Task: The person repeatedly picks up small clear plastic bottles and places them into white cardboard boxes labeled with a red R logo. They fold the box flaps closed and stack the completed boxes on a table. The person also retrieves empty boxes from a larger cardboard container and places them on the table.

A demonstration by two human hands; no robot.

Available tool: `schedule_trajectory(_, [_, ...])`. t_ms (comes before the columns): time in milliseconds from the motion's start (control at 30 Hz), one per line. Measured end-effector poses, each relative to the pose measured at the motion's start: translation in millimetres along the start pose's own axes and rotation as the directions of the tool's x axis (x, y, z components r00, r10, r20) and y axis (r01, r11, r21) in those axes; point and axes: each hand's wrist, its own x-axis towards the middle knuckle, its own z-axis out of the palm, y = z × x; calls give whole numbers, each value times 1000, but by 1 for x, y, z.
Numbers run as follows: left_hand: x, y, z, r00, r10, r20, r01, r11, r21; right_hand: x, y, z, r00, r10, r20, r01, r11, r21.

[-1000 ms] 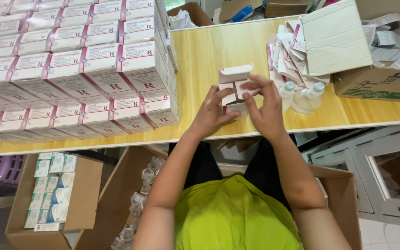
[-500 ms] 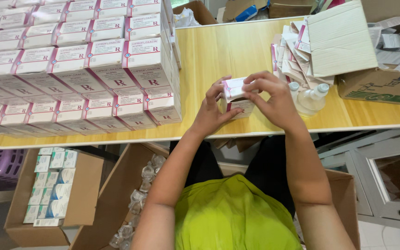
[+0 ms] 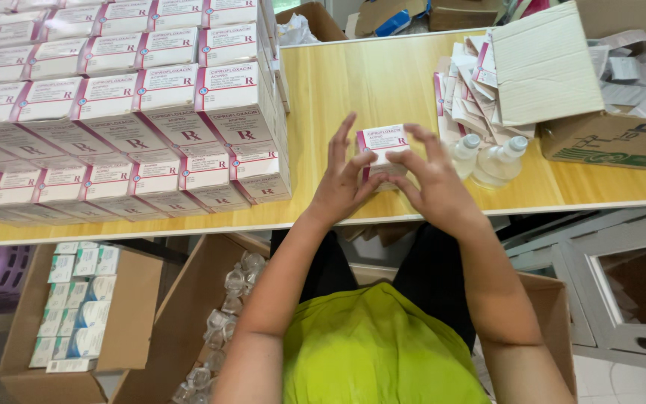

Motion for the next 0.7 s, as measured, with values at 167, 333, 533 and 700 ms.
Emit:
schedule_trajectory(167, [-3,3,2,983,47,-178,-6,975,224,21,36,59,970,243,-19,-243,970,14])
schedule_trajectory(333, [-6,3,4,965,29,-261,22,981,190,101,100,120,968,237,-86,-244,966,-84])
schedule_trajectory(533, [-7,3,0,958,5,-287,43,986,163,178,136,196,963,240,-123,-240,971,12])
schedule_trajectory(700, [-5,6,-3,960,3,-281,45,986,162,208,132,230,958,275,-84,-275,961,20])
